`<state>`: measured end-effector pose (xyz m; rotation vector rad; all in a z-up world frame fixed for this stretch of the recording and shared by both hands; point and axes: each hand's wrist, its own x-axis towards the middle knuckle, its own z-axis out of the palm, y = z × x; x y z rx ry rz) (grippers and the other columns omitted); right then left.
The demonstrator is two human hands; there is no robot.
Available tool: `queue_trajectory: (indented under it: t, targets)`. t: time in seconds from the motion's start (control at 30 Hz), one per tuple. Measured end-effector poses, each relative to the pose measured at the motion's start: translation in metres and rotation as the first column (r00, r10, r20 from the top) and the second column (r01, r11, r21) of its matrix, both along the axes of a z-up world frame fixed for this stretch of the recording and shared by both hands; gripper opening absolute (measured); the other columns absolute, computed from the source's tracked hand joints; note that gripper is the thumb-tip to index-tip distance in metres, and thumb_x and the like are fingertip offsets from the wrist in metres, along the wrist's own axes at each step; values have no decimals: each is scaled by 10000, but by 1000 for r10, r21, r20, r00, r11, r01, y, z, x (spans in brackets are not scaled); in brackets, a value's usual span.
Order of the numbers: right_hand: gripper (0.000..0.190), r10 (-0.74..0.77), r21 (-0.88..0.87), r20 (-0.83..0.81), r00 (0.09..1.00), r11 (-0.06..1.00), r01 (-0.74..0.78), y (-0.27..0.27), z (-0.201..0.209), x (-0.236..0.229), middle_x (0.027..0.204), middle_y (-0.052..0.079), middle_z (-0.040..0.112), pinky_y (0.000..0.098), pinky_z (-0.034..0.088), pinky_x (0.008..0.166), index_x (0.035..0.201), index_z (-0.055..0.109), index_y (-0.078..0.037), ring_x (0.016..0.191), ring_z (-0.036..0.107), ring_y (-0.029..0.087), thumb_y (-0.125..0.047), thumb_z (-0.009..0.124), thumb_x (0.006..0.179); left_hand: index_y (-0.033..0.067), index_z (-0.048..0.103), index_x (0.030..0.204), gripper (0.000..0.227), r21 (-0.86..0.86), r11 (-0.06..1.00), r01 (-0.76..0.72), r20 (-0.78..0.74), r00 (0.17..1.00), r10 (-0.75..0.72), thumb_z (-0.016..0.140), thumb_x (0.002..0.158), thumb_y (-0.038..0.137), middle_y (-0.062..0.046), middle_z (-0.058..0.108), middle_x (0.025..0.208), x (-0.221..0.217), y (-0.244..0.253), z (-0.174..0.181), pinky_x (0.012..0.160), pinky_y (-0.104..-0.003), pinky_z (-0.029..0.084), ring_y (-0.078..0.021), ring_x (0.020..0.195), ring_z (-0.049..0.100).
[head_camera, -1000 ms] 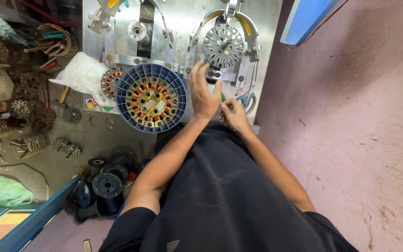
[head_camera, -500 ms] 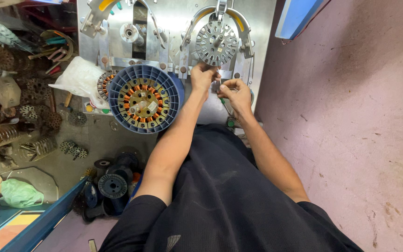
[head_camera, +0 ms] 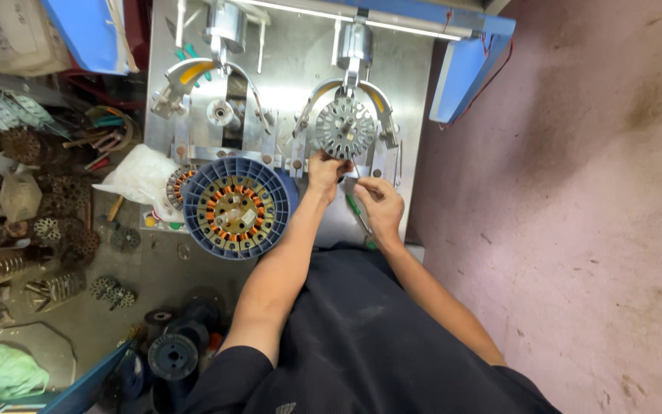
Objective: The person assembles a motor stator by inserting small white plastic spacers into the copper windings, using a screwdriver to adjust the machine and scissors to trim excess material. They handle multiple stator components and place finished parts into a plastic container.
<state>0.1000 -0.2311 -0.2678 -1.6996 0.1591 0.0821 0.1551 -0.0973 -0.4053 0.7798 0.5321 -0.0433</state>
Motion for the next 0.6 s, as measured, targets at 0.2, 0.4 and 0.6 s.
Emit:
queue_trajectory:
  t: [0.2, 0.4, 0.6]
  targets:
    - [152, -3, 40, 16, 1000, 999, 2, -1, 10, 1, 1026, 63, 724, 243, 561, 832, 1039, 750, 19, 913, 703, 123, -46, 765, 903, 41, 683, 1001, 220, -29, 999, 20, -51, 998, -22, 649, 833, -98, -74, 701, 856, -4, -2, -1, 608, -334, 570, -197, 671, 665]
    - [158, -10, 122, -93, 996, 992, 22, -7, 7, 2, 997, 100, 763, 239, 567, 834, 1090, 735, 31, 918, 748, 141, -51, 699, 960, 54, 686, 996, 234, -61, 998, 11, -40, 999, -13, 697, 816, -96, -62, 687, 833, -6, -1, 7, 593, -319, 549, -174, 635, 632]
    - [156, -10, 146, -9, 1000, 989, 11, -8, -2, 0, 1103, 96, 701, 259, 580, 870, 1074, 729, 57, 950, 714, 141, -17, 718, 937, 44, 695, 999, 212, -63, 997, 39, -17, 999, -40, 712, 828, -81, -57, 703, 856, -8, 2, 21, 593, -309, 531, -160, 634, 612]
